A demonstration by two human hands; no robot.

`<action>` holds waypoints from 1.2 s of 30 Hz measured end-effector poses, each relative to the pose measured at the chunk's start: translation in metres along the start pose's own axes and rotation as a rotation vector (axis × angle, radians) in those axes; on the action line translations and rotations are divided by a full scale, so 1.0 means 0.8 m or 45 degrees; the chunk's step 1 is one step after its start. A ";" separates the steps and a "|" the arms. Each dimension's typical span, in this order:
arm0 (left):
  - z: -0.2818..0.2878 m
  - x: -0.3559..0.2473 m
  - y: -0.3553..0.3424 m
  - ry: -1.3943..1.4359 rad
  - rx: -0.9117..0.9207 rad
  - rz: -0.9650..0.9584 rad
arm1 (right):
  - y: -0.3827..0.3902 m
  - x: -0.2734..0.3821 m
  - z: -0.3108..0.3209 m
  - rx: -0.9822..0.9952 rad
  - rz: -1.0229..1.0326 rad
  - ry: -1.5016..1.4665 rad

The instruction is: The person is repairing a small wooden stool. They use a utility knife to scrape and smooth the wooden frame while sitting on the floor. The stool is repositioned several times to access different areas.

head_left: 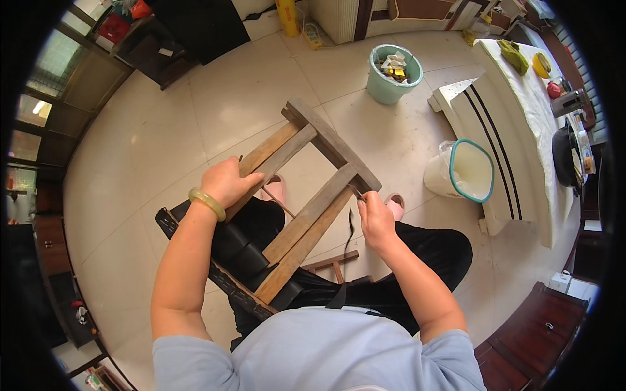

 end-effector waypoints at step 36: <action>-0.003 0.003 0.003 0.117 -0.038 0.026 | -0.027 0.041 0.003 -0.303 0.318 0.762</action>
Point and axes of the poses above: each hand's wrist, its own y-axis away from the middle knuckle, its own z-axis out of the back of the hand, x = y × z, the point moved 9 cm from there along -y, towards the middle knuckle, and after that the axes turned 2 degrees about x, right-handed, at the moved point
